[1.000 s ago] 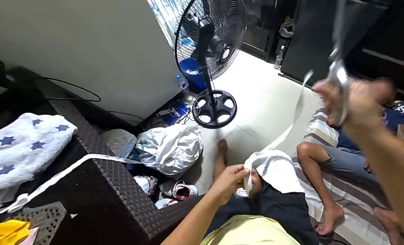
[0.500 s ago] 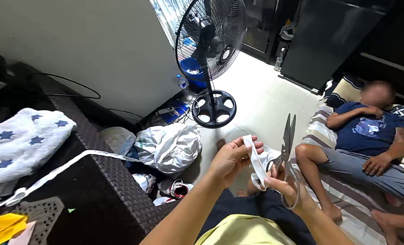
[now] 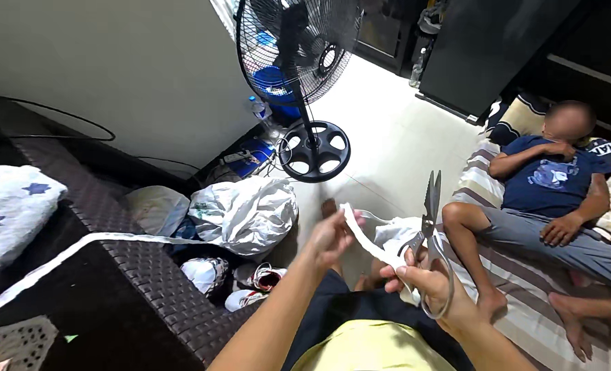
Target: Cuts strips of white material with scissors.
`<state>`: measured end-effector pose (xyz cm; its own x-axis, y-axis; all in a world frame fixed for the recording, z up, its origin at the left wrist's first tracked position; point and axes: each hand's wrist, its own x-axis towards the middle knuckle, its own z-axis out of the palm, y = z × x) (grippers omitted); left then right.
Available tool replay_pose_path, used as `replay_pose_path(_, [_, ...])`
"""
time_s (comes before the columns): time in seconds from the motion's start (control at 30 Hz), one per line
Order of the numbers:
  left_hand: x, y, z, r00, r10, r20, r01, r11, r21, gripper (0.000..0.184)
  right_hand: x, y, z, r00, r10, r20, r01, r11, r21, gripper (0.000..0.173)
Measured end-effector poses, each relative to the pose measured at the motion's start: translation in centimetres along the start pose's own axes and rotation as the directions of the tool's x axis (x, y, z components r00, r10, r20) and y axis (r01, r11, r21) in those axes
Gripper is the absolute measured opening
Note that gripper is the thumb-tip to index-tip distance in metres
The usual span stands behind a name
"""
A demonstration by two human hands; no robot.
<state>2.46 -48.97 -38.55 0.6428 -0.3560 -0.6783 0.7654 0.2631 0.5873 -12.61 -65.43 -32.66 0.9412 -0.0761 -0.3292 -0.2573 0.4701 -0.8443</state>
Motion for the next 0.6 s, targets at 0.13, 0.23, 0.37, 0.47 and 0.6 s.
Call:
replay_pose_path(0.13, [-5.6,-4.9,-0.1,0.984,-0.017,0.178,-0.028,0.969,0.247,0.029,2.2,0.0,0.8,0.971,-0.005,-0.238,-0.007,0.999,-0.050,0.010])
replay_pose_path(0.23, [-7.8,-7.9,0.1,0.881,0.376,0.285,-0.472,0.703,0.532,0.023,2.9,0.4,1.4,0.951,-0.046,-0.304,0.030,0.998,-0.057,0.012])
replay_pose_path(0.37, [-7.1,-9.0,0.7,0.552,0.710,0.437,-0.699,0.107,0.707,0.025,3.2,1.4,2.3,0.930,-0.161,-0.330,0.138,0.986,-0.090,0.011])
replay_pose_path(0.47, [-6.8,-8.9,1.2,0.525,0.728,0.441,-0.716,0.097,0.691,0.025,2.9,2.4,2.7,0.908,-0.239,-0.345,0.211,0.970,-0.117,0.010])
replay_pose_path(0.6, [-6.7,-8.6,1.8,0.614,0.707,0.351,-0.717,0.312,0.624,0.015,2.2,3.0,3.1,0.889,-0.302,-0.343,0.241,0.948,-0.209,0.011])
